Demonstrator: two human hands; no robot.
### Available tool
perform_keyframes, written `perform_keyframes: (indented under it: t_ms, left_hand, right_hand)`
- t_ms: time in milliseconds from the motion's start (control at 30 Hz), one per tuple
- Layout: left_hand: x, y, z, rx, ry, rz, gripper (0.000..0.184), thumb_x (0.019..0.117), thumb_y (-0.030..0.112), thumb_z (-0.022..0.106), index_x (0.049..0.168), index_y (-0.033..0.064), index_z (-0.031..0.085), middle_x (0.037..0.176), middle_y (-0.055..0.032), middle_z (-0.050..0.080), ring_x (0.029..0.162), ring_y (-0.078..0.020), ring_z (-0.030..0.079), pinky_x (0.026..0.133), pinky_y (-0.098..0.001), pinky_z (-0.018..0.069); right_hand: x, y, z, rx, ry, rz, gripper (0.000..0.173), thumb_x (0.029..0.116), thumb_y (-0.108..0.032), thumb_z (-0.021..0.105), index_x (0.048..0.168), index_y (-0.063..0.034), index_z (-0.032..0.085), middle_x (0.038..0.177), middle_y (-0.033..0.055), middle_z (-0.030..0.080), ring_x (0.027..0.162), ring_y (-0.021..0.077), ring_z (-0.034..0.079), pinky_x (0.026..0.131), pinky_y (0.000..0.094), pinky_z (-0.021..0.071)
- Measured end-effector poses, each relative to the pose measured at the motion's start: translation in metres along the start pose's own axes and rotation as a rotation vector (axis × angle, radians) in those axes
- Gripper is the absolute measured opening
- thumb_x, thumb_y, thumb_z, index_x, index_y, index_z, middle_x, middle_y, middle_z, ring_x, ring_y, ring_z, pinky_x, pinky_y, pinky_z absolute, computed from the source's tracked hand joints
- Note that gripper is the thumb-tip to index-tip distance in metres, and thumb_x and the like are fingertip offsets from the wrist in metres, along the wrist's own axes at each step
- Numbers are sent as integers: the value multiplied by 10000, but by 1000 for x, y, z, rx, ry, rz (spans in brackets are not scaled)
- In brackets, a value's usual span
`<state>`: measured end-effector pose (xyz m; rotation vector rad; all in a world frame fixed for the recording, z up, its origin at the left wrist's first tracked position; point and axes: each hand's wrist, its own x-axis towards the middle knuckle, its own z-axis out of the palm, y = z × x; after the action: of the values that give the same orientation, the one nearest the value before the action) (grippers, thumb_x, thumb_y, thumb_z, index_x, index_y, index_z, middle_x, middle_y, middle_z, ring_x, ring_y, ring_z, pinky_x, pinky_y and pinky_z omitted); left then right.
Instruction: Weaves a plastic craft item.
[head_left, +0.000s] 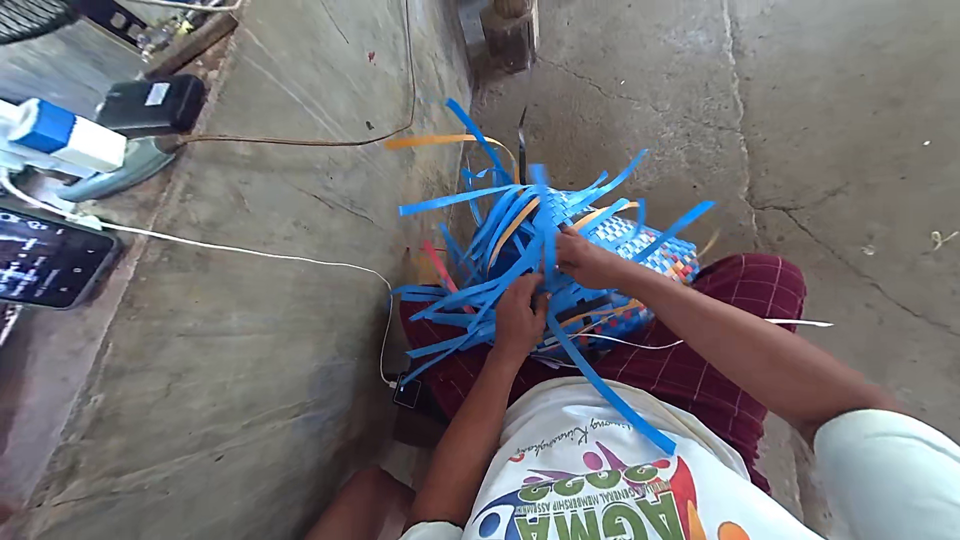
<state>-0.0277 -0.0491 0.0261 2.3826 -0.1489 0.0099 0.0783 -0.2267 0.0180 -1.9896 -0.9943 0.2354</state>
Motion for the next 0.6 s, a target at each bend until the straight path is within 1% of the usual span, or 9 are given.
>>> perform_keyframes:
  t_ms: [67, 100, 167, 233, 300, 367, 433, 500, 600]
  left_hand:
    - [-5, -2, 14, 94, 151, 150, 205, 953, 117, 634, 1089, 16, 749, 963, -163, 726, 904, -311, 717, 823, -465, 598]
    - [-7, -1, 18, 126, 212, 200, 179, 938, 106, 648, 1054, 33, 764, 944, -157, 727, 897, -313, 717, 806, -460, 602]
    - [-9, 1, 18, 168, 298, 230, 153, 916, 90, 669, 1018, 36, 770, 933, -154, 726, 893, -312, 721, 799, -452, 606]
    - [-10, 5, 15, 161, 335, 213, 147, 903, 76, 689, 1011, 8, 760, 954, -171, 728, 921, -324, 722, 835, -455, 602]
    - [-10, 8, 12, 140, 352, 186, 154, 890, 87, 716, 1009, -7, 742, 993, -175, 736, 965, -328, 721, 870, -467, 589]
    - [-10, 8, 9, 160, 380, 182, 178, 879, 119, 734, 1012, 1, 733, 999, -161, 739, 957, -317, 717, 870, -487, 568]
    - [-9, 4, 10, 192, 439, 187, 185, 868, 178, 758, 981, 34, 737, 951, -125, 740, 902, -291, 708, 858, -503, 529]
    - [-9, 2, 10, 211, 452, 156, 192, 868, 227, 767, 968, 65, 741, 934, -101, 739, 906, -279, 696, 903, -529, 478]
    - [-8, -1, 13, 221, 482, 160, 210, 857, 251, 786, 948, 67, 737, 900, -106, 722, 906, -300, 696, 892, -563, 490]
  right_hand:
    - [-4, -8, 0, -59, -150, 75, 160, 866, 44, 707, 965, -42, 799, 1195, 205, 638, 1210, 417, 523, 1041, 560, 447]
    - [-4, -12, 1, -122, -234, 113, 169, 886, 5, 700, 1026, -28, 788, 1292, 240, 606, 1288, 470, 479, 1079, 609, 414]
    - [4, -30, 1, -273, -380, 182, 275, 923, -31, 651, 1185, 32, 706, 1456, 276, 503, 1395, 520, 388, 1130, 658, 339]
    - [14, -53, -2, -412, -467, 213, 358, 954, 2, 598, 1305, 66, 622, 1525, 286, 439, 1422, 537, 363, 1127, 680, 320]
    - [16, -60, -1, -493, -485, 176, 330, 904, 43, 639, 1230, 73, 675, 1516, 294, 448, 1382, 557, 395, 1078, 709, 352]
    - [14, -48, 4, -373, -312, 77, 264, 830, 82, 708, 1088, 50, 757, 1398, 327, 541, 1288, 586, 469, 1008, 746, 390]
    - [13, -31, 5, -206, -171, -9, 209, 784, 72, 746, 988, 40, 779, 1308, 377, 560, 1218, 619, 493, 982, 763, 399]
    - [12, -19, 5, -82, -123, -40, 165, 786, 60, 736, 947, 82, 763, 1290, 421, 541, 1176, 628, 505, 999, 731, 400]
    - [9, -6, 4, 25, -108, -54, 212, 792, 28, 715, 962, 153, 699, 1278, 449, 513, 1163, 578, 536, 1009, 639, 448]
